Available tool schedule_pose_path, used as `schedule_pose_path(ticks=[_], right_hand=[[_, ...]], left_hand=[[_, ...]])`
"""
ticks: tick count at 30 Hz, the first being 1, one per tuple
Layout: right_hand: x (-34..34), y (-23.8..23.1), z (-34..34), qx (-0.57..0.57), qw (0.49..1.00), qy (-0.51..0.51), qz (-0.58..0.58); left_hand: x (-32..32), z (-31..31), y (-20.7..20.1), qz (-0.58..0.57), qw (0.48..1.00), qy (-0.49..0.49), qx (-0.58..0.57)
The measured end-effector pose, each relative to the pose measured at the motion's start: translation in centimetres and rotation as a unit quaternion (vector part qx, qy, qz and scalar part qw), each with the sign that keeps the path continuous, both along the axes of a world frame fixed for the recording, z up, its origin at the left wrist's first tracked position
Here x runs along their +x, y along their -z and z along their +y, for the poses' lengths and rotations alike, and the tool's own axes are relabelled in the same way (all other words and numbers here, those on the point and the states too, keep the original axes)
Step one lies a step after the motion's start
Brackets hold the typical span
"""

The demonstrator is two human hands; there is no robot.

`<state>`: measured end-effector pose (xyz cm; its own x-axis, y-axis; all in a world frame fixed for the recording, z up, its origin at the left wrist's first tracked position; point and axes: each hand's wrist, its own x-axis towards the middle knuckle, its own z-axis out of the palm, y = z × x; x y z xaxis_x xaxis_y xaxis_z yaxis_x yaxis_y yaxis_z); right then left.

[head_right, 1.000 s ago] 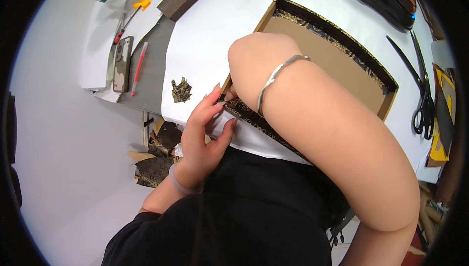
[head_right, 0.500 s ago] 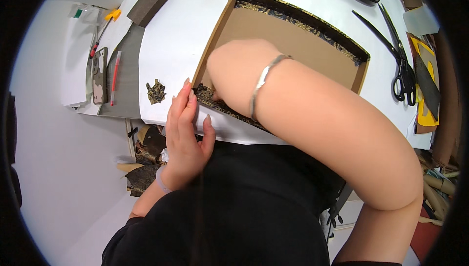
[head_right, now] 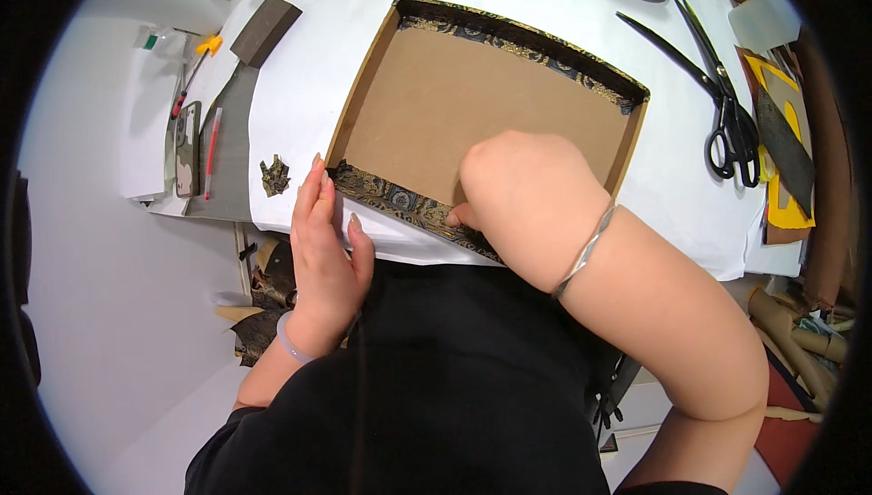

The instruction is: The person decorates a rectangular cardboard box by applying a patterned fabric strip along its edges. They use scissors to trim the fabric, a small iron to press it flat, and a hot glue gun to secure the fabric to the box. The person repeatedly trims, presses, and glues the fabric around the box's perimeter.

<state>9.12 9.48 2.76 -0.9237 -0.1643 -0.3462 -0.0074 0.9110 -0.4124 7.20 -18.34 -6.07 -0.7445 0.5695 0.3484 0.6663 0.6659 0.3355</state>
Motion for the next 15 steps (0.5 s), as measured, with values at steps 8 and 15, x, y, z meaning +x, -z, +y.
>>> schedule_pose_path(ticks=[8, 15], right_hand=[[2.7, -1.5, 2.9, 0.050, 0.998, -0.016, -0.046], [4.4, -1.0, 5.1, 0.062, 0.994, -0.076, 0.037]], left_hand=[[0.0, 0.1, 0.3, 0.047, 0.999, -0.003, -0.008], [0.0, 0.1, 0.7, 0.038, 0.999, -0.004, 0.009]])
